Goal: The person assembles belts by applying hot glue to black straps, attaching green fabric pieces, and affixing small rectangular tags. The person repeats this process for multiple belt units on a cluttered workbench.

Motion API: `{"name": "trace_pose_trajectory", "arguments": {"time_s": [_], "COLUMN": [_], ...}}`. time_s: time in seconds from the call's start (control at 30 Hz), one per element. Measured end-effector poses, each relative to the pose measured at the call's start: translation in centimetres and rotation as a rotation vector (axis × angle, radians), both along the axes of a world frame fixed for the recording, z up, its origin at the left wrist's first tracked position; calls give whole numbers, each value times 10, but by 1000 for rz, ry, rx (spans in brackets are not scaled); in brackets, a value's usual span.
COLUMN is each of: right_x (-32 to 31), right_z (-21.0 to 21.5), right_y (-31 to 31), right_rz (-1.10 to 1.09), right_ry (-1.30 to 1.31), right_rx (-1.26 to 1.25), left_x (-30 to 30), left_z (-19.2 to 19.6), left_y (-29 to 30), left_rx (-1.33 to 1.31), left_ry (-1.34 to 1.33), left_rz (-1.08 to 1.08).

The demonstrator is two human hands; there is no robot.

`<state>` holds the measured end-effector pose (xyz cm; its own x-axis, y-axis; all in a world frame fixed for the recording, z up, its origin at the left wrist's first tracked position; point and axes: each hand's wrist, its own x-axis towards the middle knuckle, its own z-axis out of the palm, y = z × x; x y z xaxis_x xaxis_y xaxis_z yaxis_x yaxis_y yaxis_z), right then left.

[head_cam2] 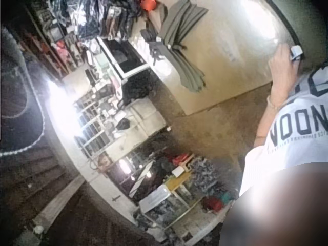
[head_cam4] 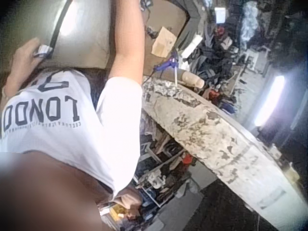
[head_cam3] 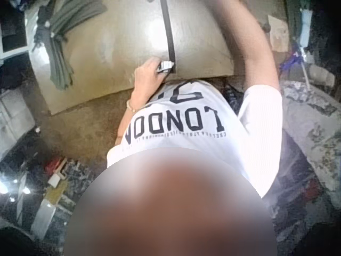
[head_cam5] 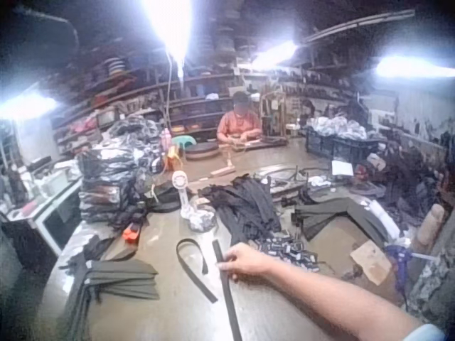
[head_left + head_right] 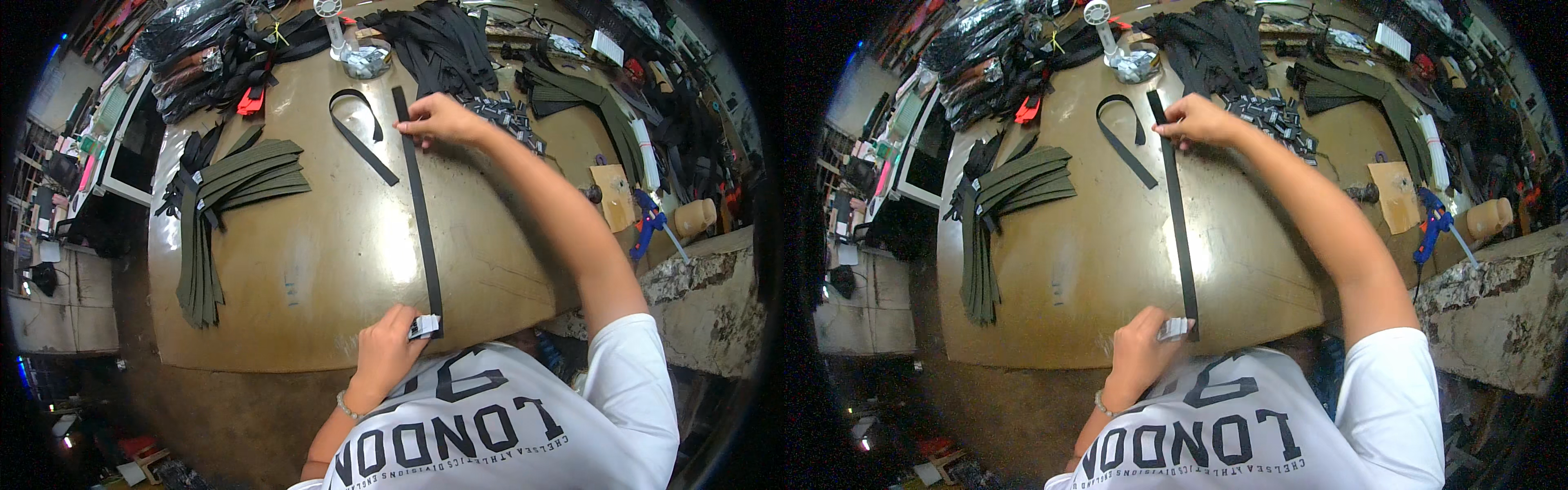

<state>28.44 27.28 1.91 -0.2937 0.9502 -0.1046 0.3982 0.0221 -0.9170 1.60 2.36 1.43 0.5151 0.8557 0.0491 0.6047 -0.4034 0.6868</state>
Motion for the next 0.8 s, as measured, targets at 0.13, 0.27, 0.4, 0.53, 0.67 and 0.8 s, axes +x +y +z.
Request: {"name": "trace_pose_trajectory", "arguments": {"time_s": [0.13,0.27,0.4,0.53,0.67,0.8], "right_x": [-5,-15,-20,9,74,177], "right_z": [-31,-41,-17,7,-3,-33], "right_y": [8,2,-63,-190,-303,-366], "right_rz": [-84,-264,-431,-593,-1227,-1695], "right_ry": [-393,-265,22,53,-125,-446], "right_rx": [429,393,266,361,565,420], "left_x": [0,-2,2,3,-1,-3], "left_z": [-4,0,1,0,-3,-5], "left_y": [-5,-7,-9,-10,-13,-12], "left_rx": [97,213,260,322,321,340], "left_ry": [6,72,36,22,3,-5], "left_rz": [-101,-154,-140,-143,-174,-206]}}
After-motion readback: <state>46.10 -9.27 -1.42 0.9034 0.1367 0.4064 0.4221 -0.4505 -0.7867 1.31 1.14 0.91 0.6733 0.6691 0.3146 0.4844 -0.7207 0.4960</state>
